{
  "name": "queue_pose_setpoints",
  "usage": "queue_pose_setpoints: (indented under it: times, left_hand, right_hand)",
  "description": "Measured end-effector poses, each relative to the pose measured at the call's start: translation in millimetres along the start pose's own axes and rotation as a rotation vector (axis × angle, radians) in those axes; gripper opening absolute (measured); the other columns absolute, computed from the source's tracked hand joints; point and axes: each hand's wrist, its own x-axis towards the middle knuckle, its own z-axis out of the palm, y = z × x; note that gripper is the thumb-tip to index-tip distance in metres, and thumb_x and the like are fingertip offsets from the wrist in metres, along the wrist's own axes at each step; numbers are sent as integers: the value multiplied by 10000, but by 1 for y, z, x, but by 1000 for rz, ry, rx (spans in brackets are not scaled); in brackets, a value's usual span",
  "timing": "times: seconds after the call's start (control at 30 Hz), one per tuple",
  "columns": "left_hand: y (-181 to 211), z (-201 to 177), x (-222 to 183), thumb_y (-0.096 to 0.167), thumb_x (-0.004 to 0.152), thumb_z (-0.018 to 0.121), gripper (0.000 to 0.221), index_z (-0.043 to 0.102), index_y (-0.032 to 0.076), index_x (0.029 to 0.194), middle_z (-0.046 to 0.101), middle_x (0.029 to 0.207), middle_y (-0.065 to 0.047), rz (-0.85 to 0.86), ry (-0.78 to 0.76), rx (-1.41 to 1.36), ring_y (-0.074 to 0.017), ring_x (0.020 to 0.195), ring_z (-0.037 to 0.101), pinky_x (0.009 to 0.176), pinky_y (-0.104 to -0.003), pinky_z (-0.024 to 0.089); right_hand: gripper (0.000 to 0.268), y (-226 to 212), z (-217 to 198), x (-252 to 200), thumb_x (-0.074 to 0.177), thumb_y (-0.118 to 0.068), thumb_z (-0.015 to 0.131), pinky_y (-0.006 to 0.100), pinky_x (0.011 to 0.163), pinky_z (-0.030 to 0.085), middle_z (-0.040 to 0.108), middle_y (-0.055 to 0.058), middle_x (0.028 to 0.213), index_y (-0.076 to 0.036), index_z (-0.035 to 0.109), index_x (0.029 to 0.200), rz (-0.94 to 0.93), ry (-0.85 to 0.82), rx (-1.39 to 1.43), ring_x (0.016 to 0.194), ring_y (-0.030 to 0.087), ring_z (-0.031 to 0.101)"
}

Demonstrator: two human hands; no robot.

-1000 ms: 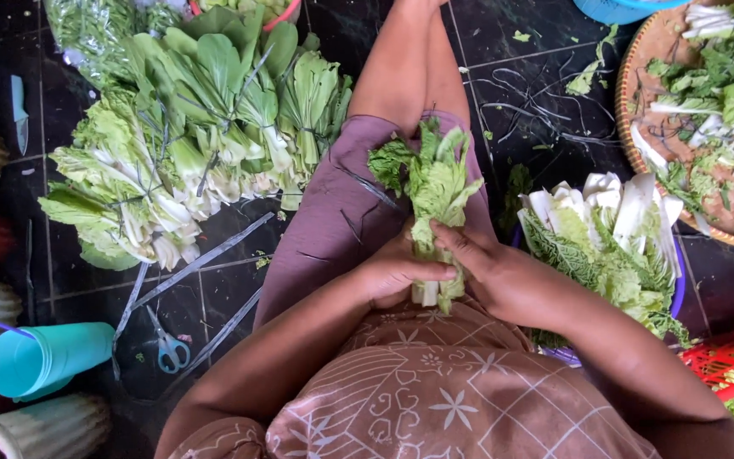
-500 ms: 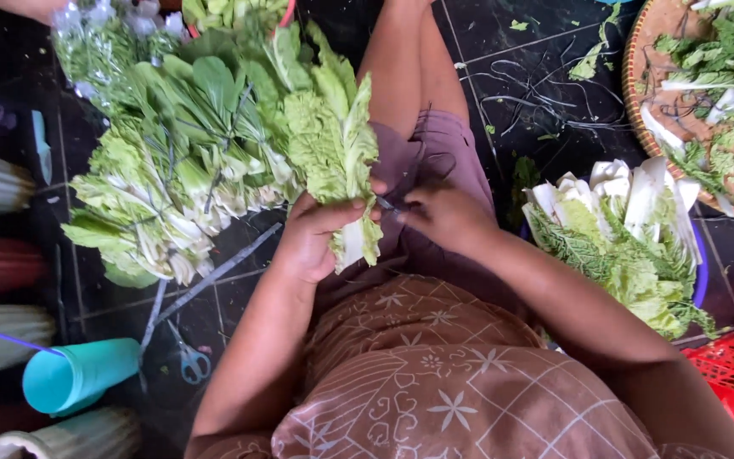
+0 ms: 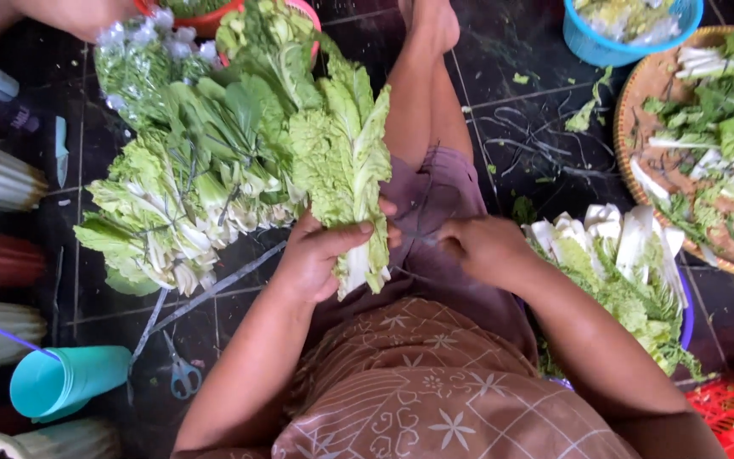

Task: Tying bunches of leafy green vegetables into bundles using thin strips of material.

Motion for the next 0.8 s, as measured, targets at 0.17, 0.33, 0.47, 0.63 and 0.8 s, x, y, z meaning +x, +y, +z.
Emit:
queue_pose_setpoints:
  times: [0.17,0.33,0.47,0.63,0.8]
  left_hand:
    - [-16,-23,1,33,859,704,318,703,-29,1171,748,980,-211,46,-118,-54,-343,895,729,953,-565,526]
    - [47,45,0,-5,829,704,367,658,30,1192,729,993,-124,-32,-222,-272,-256,834,724,831,-484,616]
    - [21,55,-1,30,818,787,247,663,-22,1025,652,754,-117,-350,-139,-299,-160,584,680,639,-341,627]
    - [-85,49,-15,24,755,833,497,698,-22,1231,742,1062,-94,-474,17,-25,-212,952,733,883,-401,597]
    - [-92,38,-34,201,802,803,667,540,-68,1353,615,1324,-224,-531,-365,416,-344,1221,613,1071,-499,470]
  right_hand:
    - [142,2,-15,-10,921,-8,610,458,769,611,774,161,863,-11,700,1031,-296,119,739,836,246,714]
    - [65,41,21,9,973,51,540,378,607,639,688,152,804,46,581,1023,-324,5,1645,649,177,708]
    - [149,25,10,26,920,-23,694,368,700,615,734,112,821,26,718,1059,-339,123,990,725,189,696]
    - [114,42,25,46,911,-74,726,372,634,621,754,125,767,14,738,982,-482,36,924,664,213,736]
    - [84,9,33,11,910,11,732,255,530,485,574,53,638,72,674,914,-406,-18,1026,535,140,591]
